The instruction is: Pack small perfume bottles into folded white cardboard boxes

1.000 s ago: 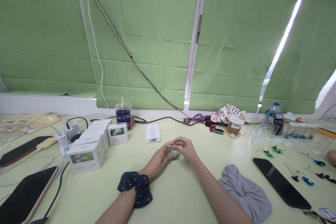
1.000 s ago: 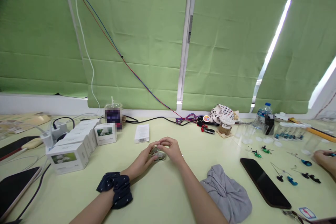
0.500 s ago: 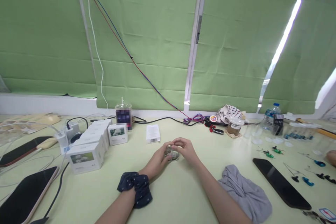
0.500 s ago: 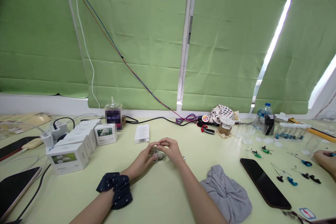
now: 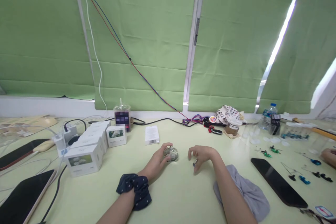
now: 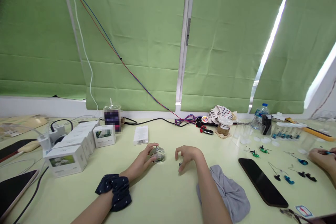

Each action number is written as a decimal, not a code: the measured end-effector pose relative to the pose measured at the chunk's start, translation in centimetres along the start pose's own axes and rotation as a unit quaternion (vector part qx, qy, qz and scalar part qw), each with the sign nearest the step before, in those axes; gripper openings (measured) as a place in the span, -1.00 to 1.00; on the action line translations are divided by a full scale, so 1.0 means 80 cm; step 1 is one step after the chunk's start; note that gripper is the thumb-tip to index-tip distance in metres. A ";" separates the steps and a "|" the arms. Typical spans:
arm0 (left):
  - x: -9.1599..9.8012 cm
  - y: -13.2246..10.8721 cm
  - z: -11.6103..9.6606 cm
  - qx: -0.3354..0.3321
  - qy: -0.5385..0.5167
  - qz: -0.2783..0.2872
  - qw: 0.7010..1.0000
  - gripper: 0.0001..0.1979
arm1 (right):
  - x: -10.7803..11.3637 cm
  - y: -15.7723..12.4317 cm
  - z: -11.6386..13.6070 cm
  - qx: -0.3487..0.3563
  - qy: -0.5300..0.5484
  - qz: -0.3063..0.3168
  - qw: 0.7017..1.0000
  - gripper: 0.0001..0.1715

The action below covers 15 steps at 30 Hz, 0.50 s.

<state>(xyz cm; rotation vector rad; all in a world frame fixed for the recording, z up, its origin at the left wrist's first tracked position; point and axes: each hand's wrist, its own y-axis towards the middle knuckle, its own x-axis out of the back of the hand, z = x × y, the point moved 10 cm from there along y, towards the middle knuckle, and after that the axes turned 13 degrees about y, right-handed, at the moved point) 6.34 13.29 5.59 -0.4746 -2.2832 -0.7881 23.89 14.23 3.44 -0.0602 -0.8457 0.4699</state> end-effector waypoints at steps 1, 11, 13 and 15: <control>-0.001 0.000 0.001 0.001 0.000 0.004 1.000 -0.63 | -0.007 -0.001 -0.010 -0.028 -0.010 0.031 0.999 -0.25; -0.004 -0.002 -0.001 -0.007 0.026 0.011 1.000 -0.62 | -0.029 0.013 -0.027 -0.065 0.093 0.068 0.991 -0.51; -0.003 -0.002 -0.002 -0.008 0.027 0.013 1.000 -0.61 | -0.027 0.015 -0.024 -0.043 0.108 0.058 0.992 -0.56; -0.002 -0.003 -0.002 -0.010 0.026 0.011 1.000 -0.60 | -0.026 0.017 -0.024 -0.034 0.117 0.051 0.991 -0.59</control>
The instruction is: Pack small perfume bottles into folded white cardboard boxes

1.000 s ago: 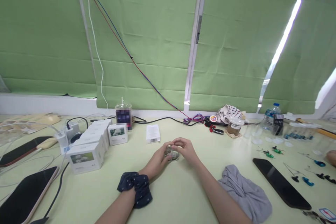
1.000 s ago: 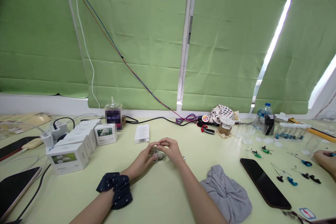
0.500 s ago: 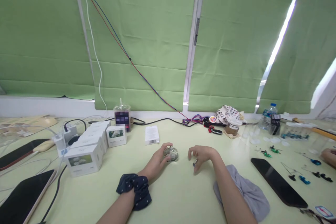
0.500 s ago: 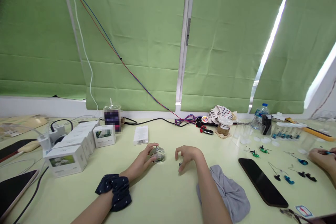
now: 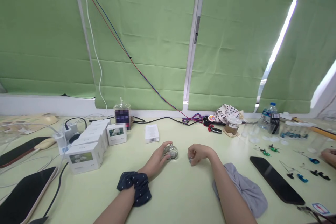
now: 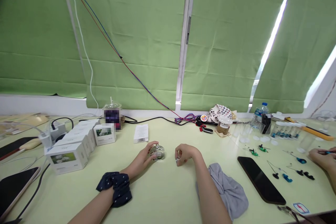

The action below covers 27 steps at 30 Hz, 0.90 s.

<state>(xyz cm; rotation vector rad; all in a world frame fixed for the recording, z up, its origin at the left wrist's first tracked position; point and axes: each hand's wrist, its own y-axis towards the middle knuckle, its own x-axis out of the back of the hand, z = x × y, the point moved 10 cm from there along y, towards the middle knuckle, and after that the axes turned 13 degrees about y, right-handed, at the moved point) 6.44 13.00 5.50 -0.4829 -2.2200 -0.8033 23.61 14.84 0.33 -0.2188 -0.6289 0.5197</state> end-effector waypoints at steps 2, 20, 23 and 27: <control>0.001 0.000 0.001 -0.003 -0.001 -0.004 1.000 -0.58 | 0.001 0.002 -0.001 0.008 0.008 -0.005 1.000 -0.63; 0.000 0.000 0.003 0.013 -0.015 -0.014 1.000 -0.35 | 0.031 -0.016 0.137 0.308 0.212 -0.148 0.916 -0.57; 0.001 0.000 0.004 0.011 -0.023 -0.020 0.999 -0.34 | 0.017 -0.009 0.164 0.327 0.168 -0.092 0.925 -0.60; 0.001 0.000 0.004 0.013 -0.017 -0.020 1.000 -0.32 | 0.014 0.002 0.173 0.303 0.060 -0.100 0.946 -0.72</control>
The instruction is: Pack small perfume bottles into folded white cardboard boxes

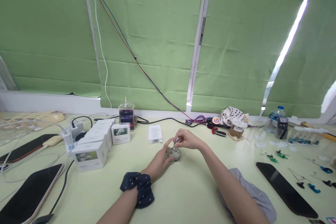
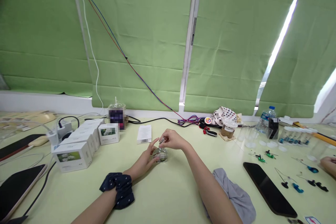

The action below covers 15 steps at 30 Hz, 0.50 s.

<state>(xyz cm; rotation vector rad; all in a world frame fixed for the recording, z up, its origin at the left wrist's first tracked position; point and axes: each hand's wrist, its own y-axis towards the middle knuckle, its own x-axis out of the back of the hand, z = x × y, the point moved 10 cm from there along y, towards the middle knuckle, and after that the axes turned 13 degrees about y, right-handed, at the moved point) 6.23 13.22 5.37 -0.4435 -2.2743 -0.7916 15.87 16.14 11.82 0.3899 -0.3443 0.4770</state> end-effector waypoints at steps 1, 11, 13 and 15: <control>0.000 0.000 -0.001 0.001 0.002 0.001 1.000 -0.32 | -0.002 0.002 -0.001 -0.007 -0.022 0.007 1.000 -0.75; 0.004 -0.001 -0.011 -0.012 -0.007 0.023 1.000 -0.30 | -0.033 0.021 -0.011 -0.056 -0.154 0.103 0.981 -0.76; 0.004 -0.002 -0.011 -0.011 -0.008 0.024 1.000 -0.33 | -0.036 0.021 -0.016 -0.047 -0.150 0.122 0.980 -0.74; 0.004 -0.003 -0.011 -0.010 -0.004 0.022 1.000 -0.37 | -0.038 0.019 -0.019 -0.029 -0.124 0.139 0.982 -0.74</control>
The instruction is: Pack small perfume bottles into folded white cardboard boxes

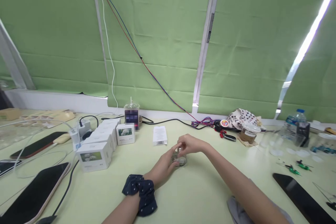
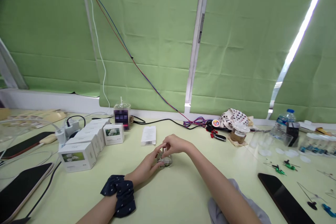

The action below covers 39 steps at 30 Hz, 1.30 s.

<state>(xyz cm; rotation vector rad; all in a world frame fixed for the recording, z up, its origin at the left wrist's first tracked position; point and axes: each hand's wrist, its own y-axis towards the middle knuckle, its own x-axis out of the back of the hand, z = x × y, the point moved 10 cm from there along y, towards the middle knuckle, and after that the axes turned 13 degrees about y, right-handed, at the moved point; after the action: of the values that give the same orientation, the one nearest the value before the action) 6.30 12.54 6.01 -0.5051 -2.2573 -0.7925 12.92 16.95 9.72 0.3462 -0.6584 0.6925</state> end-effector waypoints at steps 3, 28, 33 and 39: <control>0.000 -0.002 0.000 0.004 0.006 0.003 1.000 -0.41 | -0.001 -0.003 -0.007 0.019 0.049 0.007 0.999 -0.75; 0.000 0.004 -0.005 -0.025 -0.015 0.010 1.000 -0.41 | -0.005 -0.023 -0.029 0.008 0.232 -0.091 0.968 -0.58; -0.001 0.004 -0.005 -0.023 -0.010 0.012 1.000 -0.41 | 0.001 -0.028 -0.027 0.026 0.275 -0.124 0.953 -0.54; -0.003 0.005 -0.002 -0.032 -0.019 0.007 0.999 -0.44 | -0.002 -0.028 -0.037 0.023 0.292 -0.134 0.947 -0.50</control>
<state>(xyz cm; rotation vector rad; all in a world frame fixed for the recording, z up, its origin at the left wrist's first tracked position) 6.81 12.68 6.10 -0.5702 -2.2671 -0.8560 15.65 16.71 7.25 0.2490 -0.0279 0.5121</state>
